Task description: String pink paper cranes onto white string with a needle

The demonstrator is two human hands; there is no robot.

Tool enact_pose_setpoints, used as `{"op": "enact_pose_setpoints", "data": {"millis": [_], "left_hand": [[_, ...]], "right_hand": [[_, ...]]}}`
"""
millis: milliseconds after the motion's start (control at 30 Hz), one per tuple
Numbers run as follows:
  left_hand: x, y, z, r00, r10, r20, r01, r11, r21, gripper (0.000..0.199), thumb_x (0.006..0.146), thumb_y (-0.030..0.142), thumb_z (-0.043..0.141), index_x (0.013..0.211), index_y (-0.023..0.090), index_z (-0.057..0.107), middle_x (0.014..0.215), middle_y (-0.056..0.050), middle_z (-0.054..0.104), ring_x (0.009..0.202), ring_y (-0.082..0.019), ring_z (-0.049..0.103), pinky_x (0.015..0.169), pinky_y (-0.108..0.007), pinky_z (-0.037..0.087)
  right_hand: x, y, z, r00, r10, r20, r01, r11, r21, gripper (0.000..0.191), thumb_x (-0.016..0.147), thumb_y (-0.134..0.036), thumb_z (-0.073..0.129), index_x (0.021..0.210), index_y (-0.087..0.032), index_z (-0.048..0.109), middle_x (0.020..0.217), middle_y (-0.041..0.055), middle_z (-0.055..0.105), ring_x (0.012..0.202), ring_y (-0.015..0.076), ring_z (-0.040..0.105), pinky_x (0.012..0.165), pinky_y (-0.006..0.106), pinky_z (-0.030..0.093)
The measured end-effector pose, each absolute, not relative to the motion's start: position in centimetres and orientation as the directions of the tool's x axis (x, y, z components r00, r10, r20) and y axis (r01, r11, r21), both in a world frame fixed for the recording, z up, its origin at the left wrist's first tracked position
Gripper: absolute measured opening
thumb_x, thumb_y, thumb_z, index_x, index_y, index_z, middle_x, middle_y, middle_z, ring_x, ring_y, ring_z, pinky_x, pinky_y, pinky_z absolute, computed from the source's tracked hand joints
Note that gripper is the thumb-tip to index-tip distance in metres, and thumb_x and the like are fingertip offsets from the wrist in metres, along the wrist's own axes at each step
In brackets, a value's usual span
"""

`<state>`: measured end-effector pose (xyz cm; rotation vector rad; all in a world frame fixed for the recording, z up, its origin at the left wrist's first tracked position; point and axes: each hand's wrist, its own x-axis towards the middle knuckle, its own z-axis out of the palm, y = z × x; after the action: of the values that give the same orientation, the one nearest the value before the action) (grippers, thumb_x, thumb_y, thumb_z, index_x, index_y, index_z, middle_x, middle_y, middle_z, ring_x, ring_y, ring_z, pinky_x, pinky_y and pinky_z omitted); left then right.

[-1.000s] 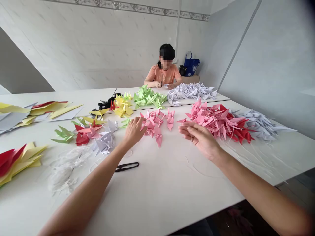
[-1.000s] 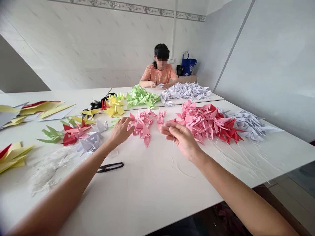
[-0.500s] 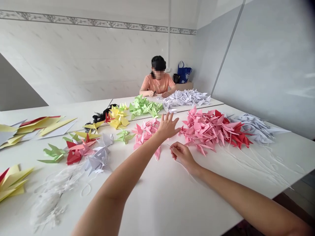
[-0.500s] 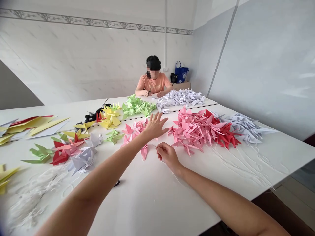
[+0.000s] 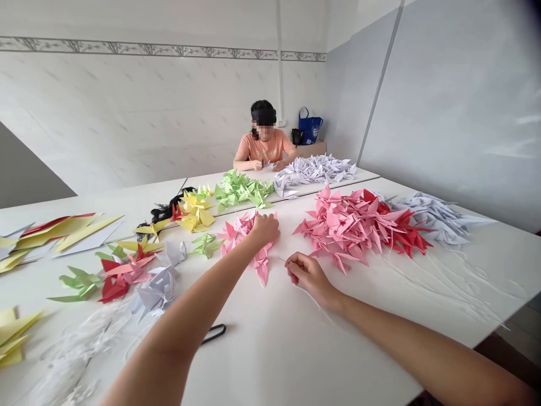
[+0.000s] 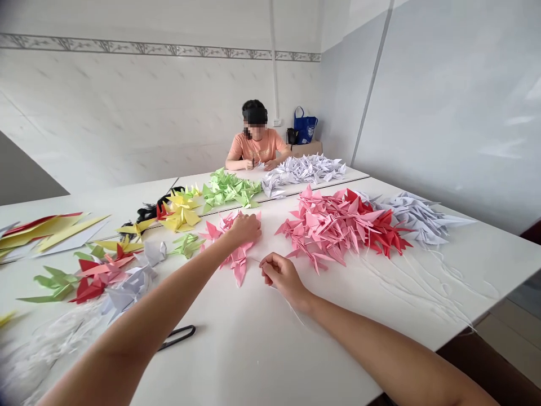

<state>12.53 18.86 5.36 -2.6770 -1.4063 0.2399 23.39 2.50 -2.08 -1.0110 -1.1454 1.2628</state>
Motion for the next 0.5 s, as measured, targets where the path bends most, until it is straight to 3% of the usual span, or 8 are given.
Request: {"op": "enact_pose_setpoints", "data": {"millis": [233,400,500], "left_hand": [[6.8,18.0,7.4,0.626,0.778,-0.058,0.780,-0.626,0.025,0.033,0.099,0.036,0.061,0.126,0.017,0.063,0.128,-0.011,0.065,0.108,-0.023,0.067,0.093,-0.044,0.058],[1.9,21.4,8.7,0.406,0.904,0.135,0.905,-0.418,0.079,0.040,0.098,0.036,0.062,0.133,0.017,0.059,0.135,-0.012,0.061,0.115,-0.026,0.064,0.096,-0.048,0.057],[-0.4,22.3,7.7,0.321,0.941,0.106,0.942,-0.329,0.070,0.039,0.098,0.036,0.063,0.132,0.016,0.059,0.132,-0.012,0.063,0.113,-0.026,0.065,0.094,-0.047,0.058]], "right_hand": [[23.4,2.4,-2.2,-0.037,0.996,0.085,-0.168,0.078,-0.983,0.018,0.088,-0.036,0.064,0.082,-0.019,0.062,0.073,-0.0014,0.057,0.062,0.0114,0.051,0.060,0.027,0.042],[23.6,2.6,-2.6,-0.023,0.994,0.106,-0.167,0.100,-0.981,0.021,0.089,-0.040,0.066,0.083,-0.020,0.063,0.074,-0.0009,0.059,0.062,0.0120,0.053,0.061,0.027,0.044],[23.6,2.7,-2.7,-0.016,0.993,0.115,-0.164,0.111,-0.980,0.023,0.088,-0.042,0.067,0.082,-0.020,0.063,0.075,-0.0001,0.061,0.062,0.0120,0.053,0.061,0.027,0.044]]}}
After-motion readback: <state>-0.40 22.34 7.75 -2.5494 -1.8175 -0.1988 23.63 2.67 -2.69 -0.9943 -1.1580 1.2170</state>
